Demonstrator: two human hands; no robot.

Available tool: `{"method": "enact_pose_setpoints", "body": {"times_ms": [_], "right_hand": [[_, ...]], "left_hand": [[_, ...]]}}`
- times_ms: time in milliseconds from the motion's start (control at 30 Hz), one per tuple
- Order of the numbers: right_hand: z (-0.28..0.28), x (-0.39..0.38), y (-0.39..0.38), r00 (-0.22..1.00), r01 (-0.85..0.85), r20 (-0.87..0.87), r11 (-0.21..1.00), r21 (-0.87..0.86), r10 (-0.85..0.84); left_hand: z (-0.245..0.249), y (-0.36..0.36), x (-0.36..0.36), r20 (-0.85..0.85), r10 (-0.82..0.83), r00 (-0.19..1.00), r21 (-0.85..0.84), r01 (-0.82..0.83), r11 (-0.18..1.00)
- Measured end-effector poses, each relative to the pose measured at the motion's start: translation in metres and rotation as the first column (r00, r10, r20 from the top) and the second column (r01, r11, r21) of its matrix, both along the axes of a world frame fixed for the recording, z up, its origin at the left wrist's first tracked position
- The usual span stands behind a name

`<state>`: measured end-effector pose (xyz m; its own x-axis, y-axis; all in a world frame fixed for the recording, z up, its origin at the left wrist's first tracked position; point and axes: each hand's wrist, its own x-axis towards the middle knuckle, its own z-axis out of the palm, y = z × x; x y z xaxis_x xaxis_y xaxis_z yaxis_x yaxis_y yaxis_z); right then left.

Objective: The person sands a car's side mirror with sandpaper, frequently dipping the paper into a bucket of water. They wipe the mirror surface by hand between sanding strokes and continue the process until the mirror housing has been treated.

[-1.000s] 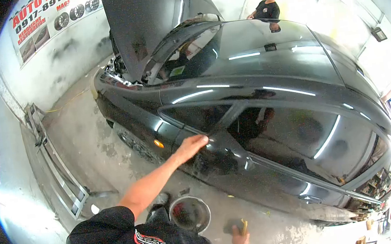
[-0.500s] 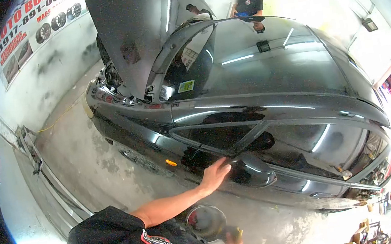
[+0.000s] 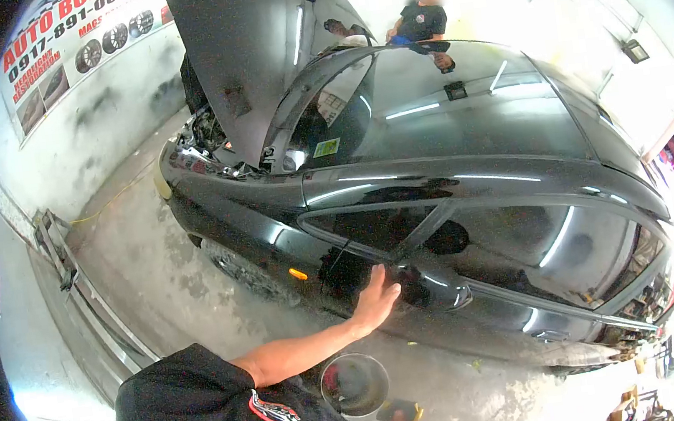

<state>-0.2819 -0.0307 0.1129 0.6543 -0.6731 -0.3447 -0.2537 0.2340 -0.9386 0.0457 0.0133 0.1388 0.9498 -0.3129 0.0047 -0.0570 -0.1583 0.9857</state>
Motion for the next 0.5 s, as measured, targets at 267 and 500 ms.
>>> {"method": "enact_pose_setpoints", "body": {"times_ms": [267, 500], "right_hand": [[-0.005, -0.044, 0.004, 0.999, 0.024, -0.022, 0.999, -0.04, -0.025], [0.004, -0.058, 0.009, 0.998, 0.028, -0.055, 0.999, -0.031, -0.029]], "left_hand": [[-0.003, -0.015, -0.024, 0.06, 0.013, 0.998, 0.036, -0.016, 0.999], [0.008, -0.023, -0.041, 0.056, 0.018, 0.998, 0.025, -0.02, 1.0]]}}
